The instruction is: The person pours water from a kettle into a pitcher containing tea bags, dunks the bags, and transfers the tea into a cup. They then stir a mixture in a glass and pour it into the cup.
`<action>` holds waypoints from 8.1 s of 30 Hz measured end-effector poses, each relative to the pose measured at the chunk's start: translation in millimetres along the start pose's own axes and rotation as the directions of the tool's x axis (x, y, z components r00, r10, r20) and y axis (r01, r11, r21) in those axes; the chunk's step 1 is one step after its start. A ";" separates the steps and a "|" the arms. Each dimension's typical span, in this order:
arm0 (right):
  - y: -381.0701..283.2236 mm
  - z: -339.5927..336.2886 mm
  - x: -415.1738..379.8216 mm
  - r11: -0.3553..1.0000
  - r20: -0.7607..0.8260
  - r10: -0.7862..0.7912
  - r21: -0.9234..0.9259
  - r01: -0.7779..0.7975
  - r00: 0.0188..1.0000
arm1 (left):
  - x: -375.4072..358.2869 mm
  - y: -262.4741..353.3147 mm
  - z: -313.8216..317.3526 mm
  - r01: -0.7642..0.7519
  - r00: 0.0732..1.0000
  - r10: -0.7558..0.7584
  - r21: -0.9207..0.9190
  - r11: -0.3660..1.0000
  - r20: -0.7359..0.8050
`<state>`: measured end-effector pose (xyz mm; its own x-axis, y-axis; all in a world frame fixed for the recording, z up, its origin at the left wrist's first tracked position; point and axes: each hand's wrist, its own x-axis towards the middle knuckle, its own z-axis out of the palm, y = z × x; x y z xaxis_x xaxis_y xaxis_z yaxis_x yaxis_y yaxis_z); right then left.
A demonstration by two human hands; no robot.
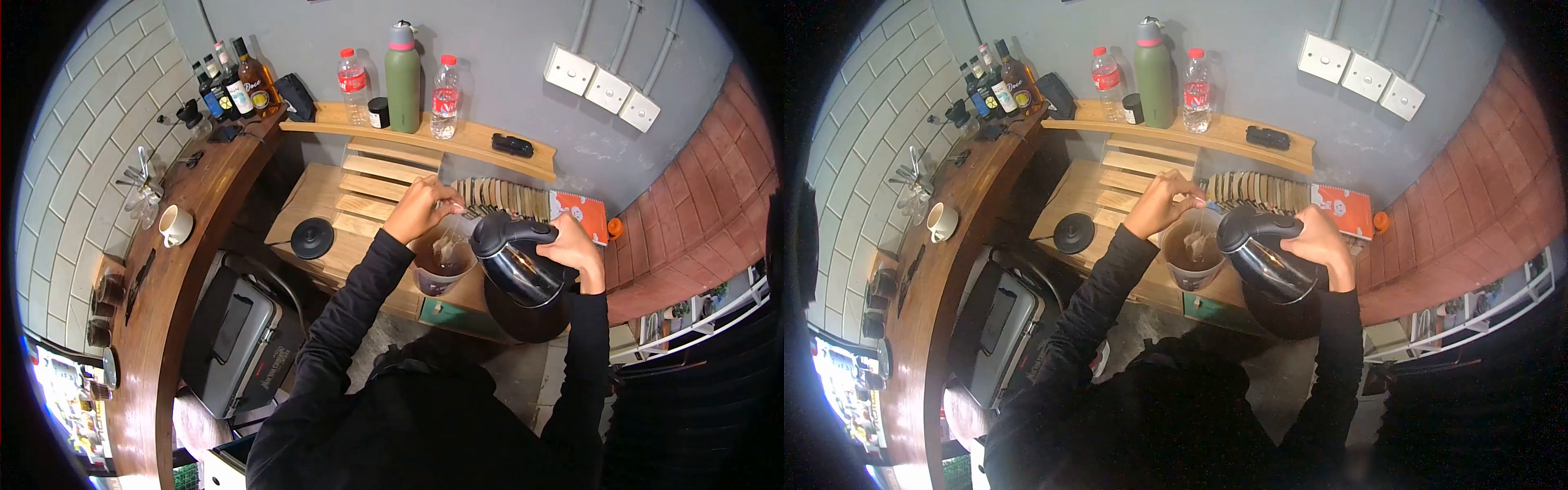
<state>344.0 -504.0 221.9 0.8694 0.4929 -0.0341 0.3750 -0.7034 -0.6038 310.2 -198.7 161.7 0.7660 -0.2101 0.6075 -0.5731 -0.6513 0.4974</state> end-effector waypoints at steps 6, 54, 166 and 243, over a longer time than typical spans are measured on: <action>0.7 -0.3 1.5 0.999 0.007 -0.014 0.029 0.014 1.000 | 1.6 -4.8 -5.6 -0.071 0.997 0.070 -0.006 0.997 -0.009; 0.1 -9.4 1.7 0.993 -0.025 -0.005 -0.114 0.002 1.000 | 5.6 7.3 -7.5 0.046 0.999 -0.046 -0.071 0.996 0.004; -4.0 -9.0 5.8 0.997 0.026 -0.055 -0.053 0.056 0.998 | 8.9 15.9 0.7 0.019 1.000 -0.020 -0.073 0.997 -0.014; -3.9 -9.4 18.2 0.993 0.101 -0.104 -0.052 0.110 0.989 | 9.9 24.1 -10.6 0.138 0.989 -0.141 -0.053 0.989 -0.047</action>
<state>361.4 -497.2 231.1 0.7890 0.6122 -0.0511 0.4843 -0.6710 -0.5615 301.0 -208.8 186.2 0.8246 -0.0819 0.5598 -0.4761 -0.6349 0.6085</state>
